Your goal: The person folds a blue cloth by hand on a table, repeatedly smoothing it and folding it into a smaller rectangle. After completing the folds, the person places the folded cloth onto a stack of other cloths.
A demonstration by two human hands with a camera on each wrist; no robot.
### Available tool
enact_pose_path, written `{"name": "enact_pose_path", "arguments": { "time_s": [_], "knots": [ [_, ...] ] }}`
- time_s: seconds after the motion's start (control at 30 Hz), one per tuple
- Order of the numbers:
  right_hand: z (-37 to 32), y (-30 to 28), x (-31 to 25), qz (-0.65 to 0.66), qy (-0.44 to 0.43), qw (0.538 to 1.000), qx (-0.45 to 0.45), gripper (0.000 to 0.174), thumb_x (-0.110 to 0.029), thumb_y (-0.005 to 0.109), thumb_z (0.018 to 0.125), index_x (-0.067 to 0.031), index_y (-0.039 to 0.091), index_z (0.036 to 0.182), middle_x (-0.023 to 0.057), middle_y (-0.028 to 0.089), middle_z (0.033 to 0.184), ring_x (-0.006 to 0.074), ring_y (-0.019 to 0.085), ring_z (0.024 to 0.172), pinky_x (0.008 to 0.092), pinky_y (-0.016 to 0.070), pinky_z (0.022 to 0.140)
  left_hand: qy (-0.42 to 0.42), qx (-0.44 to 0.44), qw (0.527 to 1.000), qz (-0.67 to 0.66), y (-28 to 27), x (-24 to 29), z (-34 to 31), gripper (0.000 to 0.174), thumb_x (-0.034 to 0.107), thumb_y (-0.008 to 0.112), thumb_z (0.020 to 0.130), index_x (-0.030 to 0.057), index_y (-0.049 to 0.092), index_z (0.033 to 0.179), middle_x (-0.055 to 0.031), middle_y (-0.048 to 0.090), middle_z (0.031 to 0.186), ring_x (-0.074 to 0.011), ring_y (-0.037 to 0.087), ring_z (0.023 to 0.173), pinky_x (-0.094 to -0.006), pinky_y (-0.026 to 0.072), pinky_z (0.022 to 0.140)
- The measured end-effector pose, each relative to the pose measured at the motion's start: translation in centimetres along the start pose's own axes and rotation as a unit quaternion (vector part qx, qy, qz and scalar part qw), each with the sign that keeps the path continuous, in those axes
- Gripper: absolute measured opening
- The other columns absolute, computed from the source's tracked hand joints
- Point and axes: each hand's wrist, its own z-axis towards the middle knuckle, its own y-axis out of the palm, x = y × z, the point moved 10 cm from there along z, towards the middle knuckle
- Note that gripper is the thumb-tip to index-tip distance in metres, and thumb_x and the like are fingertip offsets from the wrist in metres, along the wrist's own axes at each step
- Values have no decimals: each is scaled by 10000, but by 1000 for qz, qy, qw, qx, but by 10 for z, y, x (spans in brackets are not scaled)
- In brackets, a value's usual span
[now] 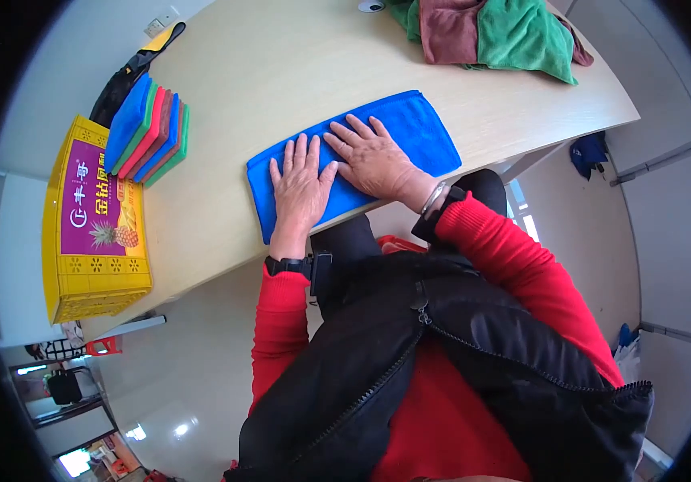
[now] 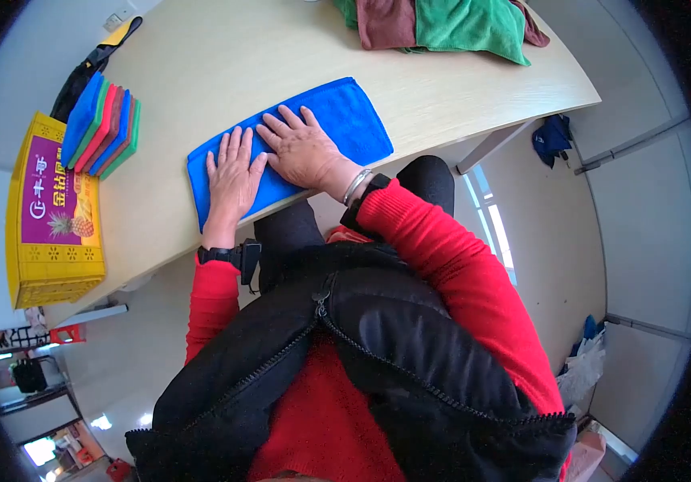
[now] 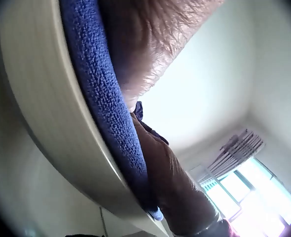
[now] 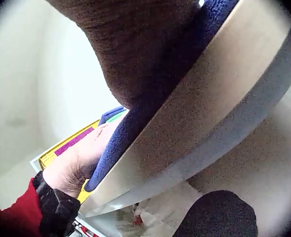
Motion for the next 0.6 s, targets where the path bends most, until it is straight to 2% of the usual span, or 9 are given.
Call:
{"name": "enact_pose_path", "arguments": {
  "time_s": [0.17, 0.23, 0.27, 0.53, 0.6],
  "knots": [
    [-10, -5, 15, 7, 11, 1000, -13, 605, -464, 413, 1032, -93, 416, 1509, 119, 381, 1576, 321, 290, 1486, 525, 198, 1210, -36, 3, 999, 26, -11, -8, -13, 688, 505, 400, 1030, 59, 331, 1549, -150, 260, 1635, -305, 200, 1524, -542, 90, 1225],
    [-22, -5, 35, -15, 43, 999, 21, 617, -471, 412, 1032, -79, 413, 1509, 120, 381, 1576, 322, 287, 1488, 518, 194, 1213, -58, 13, 998, 34, -14, -21, -23, 708, 509, 403, 1027, 42, 317, 1551, -153, 252, 1638, -304, 194, 1525, -528, 83, 1230],
    [-23, -10, 43, -28, 58, 997, 40, 623, -474, 412, 1032, -72, 411, 1509, 120, 380, 1576, 322, 285, 1488, 515, 192, 1214, -57, 11, 998, 32, -13, -24, -23, 708, 509, 403, 1027, 42, 317, 1551, -153, 252, 1638, -304, 194, 1525, -528, 83, 1230],
    [-26, -12, 45, -11, 60, 998, 24, 654, -501, 407, 1030, -59, 400, 1513, 120, 363, 1588, 314, 281, 1491, 500, 192, 1218, -54, -4, 998, 10, -7, -26, -27, 717, 507, 395, 1030, 32, 292, 1558, -151, 244, 1641, -301, 190, 1527, -498, 77, 1238],
    [-28, -28, 44, -19, 58, 997, 51, 652, -497, 416, 1028, -59, 402, 1511, 121, 359, 1590, 313, 283, 1490, 499, 193, 1218, -29, 39, 998, 34, -21, -19, -29, 711, 506, 392, 1033, 39, 293, 1559, -148, 243, 1642, -300, 188, 1527, -503, 78, 1236]
  ]
}}
